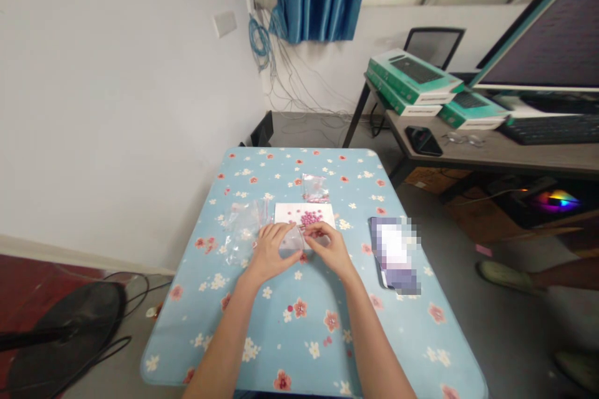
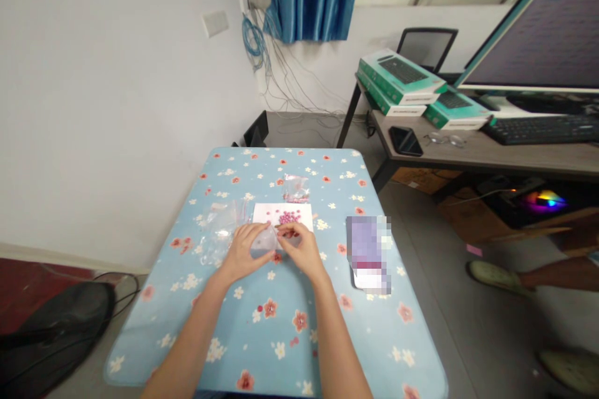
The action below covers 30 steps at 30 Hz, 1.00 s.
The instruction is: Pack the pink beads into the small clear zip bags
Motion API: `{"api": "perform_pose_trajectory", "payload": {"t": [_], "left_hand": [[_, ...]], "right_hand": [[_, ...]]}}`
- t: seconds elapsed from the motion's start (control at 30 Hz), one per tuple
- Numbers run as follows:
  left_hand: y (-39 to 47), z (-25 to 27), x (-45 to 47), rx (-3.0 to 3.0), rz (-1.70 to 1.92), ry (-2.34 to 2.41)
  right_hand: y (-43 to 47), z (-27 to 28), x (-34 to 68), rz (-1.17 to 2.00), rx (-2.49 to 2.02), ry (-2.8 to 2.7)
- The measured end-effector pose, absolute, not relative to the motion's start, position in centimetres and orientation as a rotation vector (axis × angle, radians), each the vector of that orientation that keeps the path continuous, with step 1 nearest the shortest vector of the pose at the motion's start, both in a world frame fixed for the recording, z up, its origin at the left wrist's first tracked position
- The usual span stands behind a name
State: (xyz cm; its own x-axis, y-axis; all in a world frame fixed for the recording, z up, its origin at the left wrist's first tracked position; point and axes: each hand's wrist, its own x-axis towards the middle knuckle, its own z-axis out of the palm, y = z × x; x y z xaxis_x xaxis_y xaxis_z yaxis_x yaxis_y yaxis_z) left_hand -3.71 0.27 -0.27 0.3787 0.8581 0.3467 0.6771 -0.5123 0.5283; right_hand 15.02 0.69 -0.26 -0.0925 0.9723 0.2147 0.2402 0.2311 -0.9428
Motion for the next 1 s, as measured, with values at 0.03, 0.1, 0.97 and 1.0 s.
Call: {"api": "perform_pose_trajectory", "payload": {"t": [0.03,0.1,0.97,1.0], "left_hand": [[0.3,-0.3,-3.7,2.342,0.863,1.350],[0.2,-0.3,-3.7,2.339,0.865,1.349],[0.4,-0.5,-3.7,2.343,0.840,1.355],[0.4,-0.5,-3.7,2.343,0.838,1.356]], "right_hand": [[0.7,-0.3,15.3,0.903,-1.217,-1.554],[0.9,-0.4,15.8,0.768,-1.305,-1.607],[1.1,-0.5,15.7,0.781,-1.292,-1.526],[1.0,-0.4,15.6,0.818,-1.269,-1.509]]}}
